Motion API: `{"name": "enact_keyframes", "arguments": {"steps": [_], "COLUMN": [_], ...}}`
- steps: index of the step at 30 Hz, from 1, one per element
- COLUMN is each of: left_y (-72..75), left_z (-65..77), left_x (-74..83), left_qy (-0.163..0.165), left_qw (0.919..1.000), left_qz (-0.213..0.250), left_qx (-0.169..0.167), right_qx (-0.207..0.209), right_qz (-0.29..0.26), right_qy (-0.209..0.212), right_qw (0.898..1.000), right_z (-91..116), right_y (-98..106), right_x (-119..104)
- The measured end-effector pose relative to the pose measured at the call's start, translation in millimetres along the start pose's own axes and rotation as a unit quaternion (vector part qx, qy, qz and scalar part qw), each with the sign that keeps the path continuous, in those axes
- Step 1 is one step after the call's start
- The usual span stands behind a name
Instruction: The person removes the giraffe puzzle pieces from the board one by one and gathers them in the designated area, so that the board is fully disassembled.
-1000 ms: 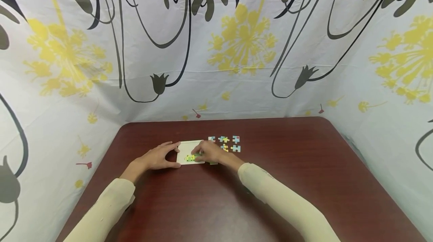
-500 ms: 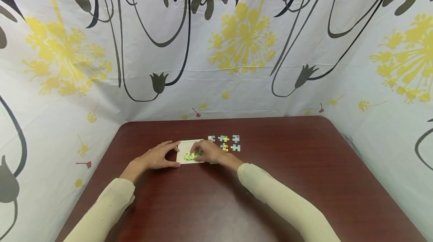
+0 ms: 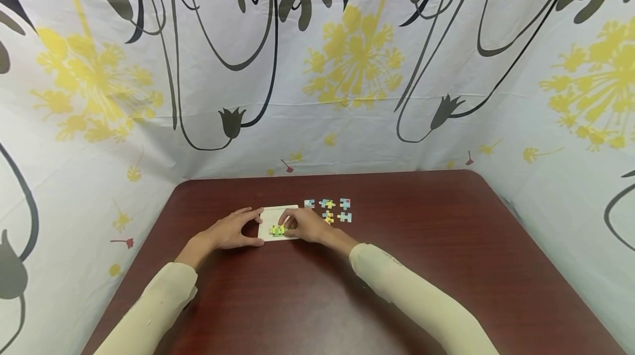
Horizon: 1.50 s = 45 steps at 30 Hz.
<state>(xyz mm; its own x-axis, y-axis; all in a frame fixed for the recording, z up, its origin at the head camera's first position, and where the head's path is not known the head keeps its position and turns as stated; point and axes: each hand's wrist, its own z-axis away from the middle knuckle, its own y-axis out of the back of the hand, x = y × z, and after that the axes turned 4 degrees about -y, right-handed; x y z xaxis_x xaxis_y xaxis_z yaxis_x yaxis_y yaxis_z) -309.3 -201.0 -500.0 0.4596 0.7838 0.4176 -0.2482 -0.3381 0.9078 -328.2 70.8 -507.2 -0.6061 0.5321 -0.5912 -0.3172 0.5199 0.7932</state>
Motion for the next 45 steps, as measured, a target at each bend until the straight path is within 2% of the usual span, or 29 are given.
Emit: {"name": "enact_keyframes", "arguments": {"steps": [11, 20, 31, 37, 45], "left_y": [-0.7, 0.3, -3.0, -1.7, -0.5], "left_z": [1.5, 4.3, 1.7, 2.0, 4.9], "left_x": [-0.9, -2.5, -1.4, 0.1, 0.5], "left_qy": [0.0, 0.004, 0.0, -0.003, -0.01], "left_qw": [1.0, 1.0, 1.0, 1.0, 0.9999], "left_qz": [0.0, 0.003, 0.005, 0.004, 0.007], "left_qx": [0.002, 0.002, 0.003, 0.008, 0.01], "right_qx": [0.024, 0.025, 0.017, 0.023, 0.026], "right_qz": [-0.006, -0.023, -0.029, -0.04, -0.023], "right_qy": [0.0, 0.011, -0.002, 0.007, -0.023], "right_qw": [1.0, 0.999, 0.999, 0.999, 0.999], "right_z": [6, 9, 13, 23, 44], "right_y": [7, 14, 16, 26, 42], "right_x": [-2, -1, -2, 6, 16]}}
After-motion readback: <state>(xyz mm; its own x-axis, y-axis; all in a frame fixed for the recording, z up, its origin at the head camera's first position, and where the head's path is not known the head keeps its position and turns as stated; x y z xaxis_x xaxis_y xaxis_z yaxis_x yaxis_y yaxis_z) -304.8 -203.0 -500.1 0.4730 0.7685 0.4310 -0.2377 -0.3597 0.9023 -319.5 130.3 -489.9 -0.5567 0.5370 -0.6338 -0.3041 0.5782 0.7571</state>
